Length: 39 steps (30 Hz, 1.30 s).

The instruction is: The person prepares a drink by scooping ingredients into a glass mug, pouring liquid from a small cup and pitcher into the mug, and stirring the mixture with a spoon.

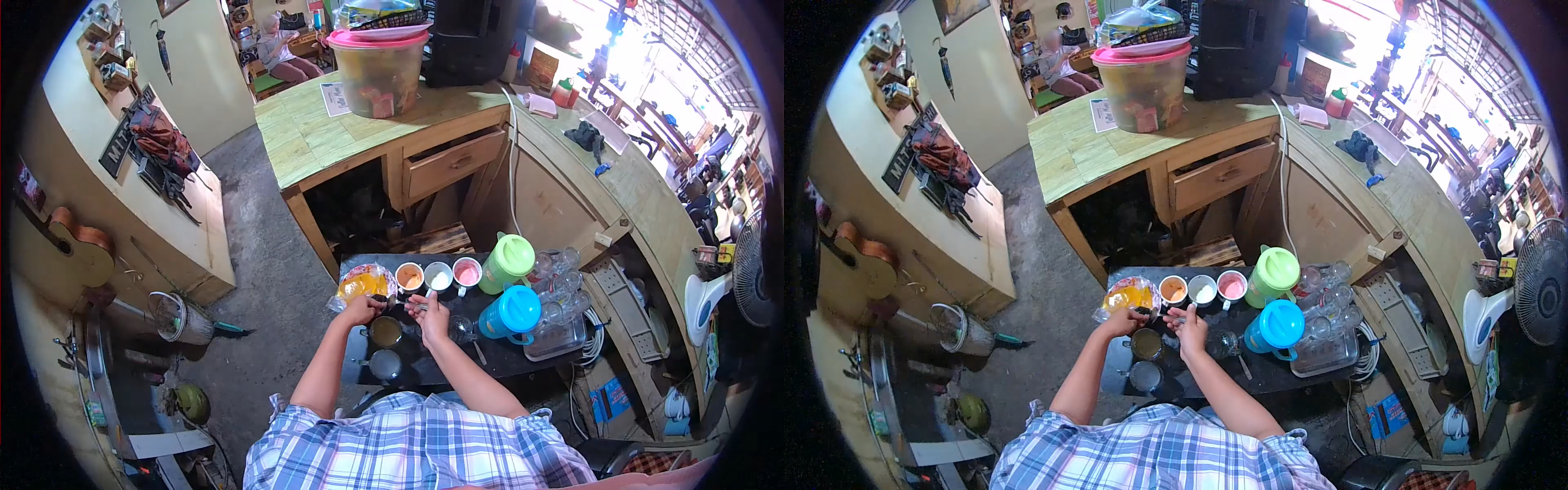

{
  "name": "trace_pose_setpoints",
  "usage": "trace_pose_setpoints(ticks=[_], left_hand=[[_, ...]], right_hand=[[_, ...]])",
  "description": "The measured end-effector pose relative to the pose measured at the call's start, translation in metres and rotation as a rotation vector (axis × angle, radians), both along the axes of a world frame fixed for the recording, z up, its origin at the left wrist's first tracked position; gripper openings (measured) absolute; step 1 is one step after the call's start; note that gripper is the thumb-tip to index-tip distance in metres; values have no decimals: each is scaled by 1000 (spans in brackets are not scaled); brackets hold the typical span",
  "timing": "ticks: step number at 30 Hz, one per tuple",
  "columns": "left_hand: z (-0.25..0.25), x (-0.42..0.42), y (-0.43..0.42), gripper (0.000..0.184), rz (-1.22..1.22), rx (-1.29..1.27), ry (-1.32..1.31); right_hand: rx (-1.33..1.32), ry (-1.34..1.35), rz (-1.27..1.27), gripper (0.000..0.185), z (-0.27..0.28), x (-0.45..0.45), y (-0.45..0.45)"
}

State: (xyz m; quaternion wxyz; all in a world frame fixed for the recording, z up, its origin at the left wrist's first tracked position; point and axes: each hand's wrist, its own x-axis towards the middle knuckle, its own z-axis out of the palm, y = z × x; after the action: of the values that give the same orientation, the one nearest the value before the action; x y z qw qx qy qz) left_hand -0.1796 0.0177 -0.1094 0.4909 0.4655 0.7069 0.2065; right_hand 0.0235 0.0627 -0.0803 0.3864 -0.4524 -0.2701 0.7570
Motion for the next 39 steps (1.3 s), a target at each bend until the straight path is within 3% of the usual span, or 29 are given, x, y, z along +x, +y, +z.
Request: trace_pose_setpoints(ticks=[3, 8, 15, 17, 20, 24, 28, 29, 32, 33, 35, 39], left_hand=[[0, -2, -1, 36, -16, 45, 12], [11, -5, -8, 36, 95, 71, 39], [86, 15, -30, 41, 92, 171, 231], [107, 33, -31, 46, 64, 211, 156], [124, 57, -27, 49, 30, 329, -554], [118, 80, -14, 49, -65, 273, -626], [92, 101, -7, 56, -157, 274, -335], [83, 109, -5, 75, -242, 270, -170], [14, 147, -5, 115, -205, 268, -54], [1, 160, -7, 115, -212, 268, -57], [-11, 183, -7, 119, 6, 372, 11], [-11, 205, -9, 108, 191, 371, -53]], right_hand=[[-7, 7, -26, 56, 1, -1, 4], [-96, 249, -109, 53, 7, 14, 21], [-255, 644, -277, 39, 46, 86, 27], [-300, 746, -334, 36, 50, 112, 22], [-277, 790, -415, 35, 60, 144, 9], [-259, 854, -490, 35, 52, 180, -7], [-243, 765, -566, 39, 46, 201, -26], [-239, 764, -577, 39, 44, 203, -32], [-39, 373, -522, 49, 45, 199, -47], [-23, 312, -514, 47, 45, 195, -51], [-4, 263, -512, 46, 39, 187, -56], [166, 123, -445, 46, 30, 174, -65]])
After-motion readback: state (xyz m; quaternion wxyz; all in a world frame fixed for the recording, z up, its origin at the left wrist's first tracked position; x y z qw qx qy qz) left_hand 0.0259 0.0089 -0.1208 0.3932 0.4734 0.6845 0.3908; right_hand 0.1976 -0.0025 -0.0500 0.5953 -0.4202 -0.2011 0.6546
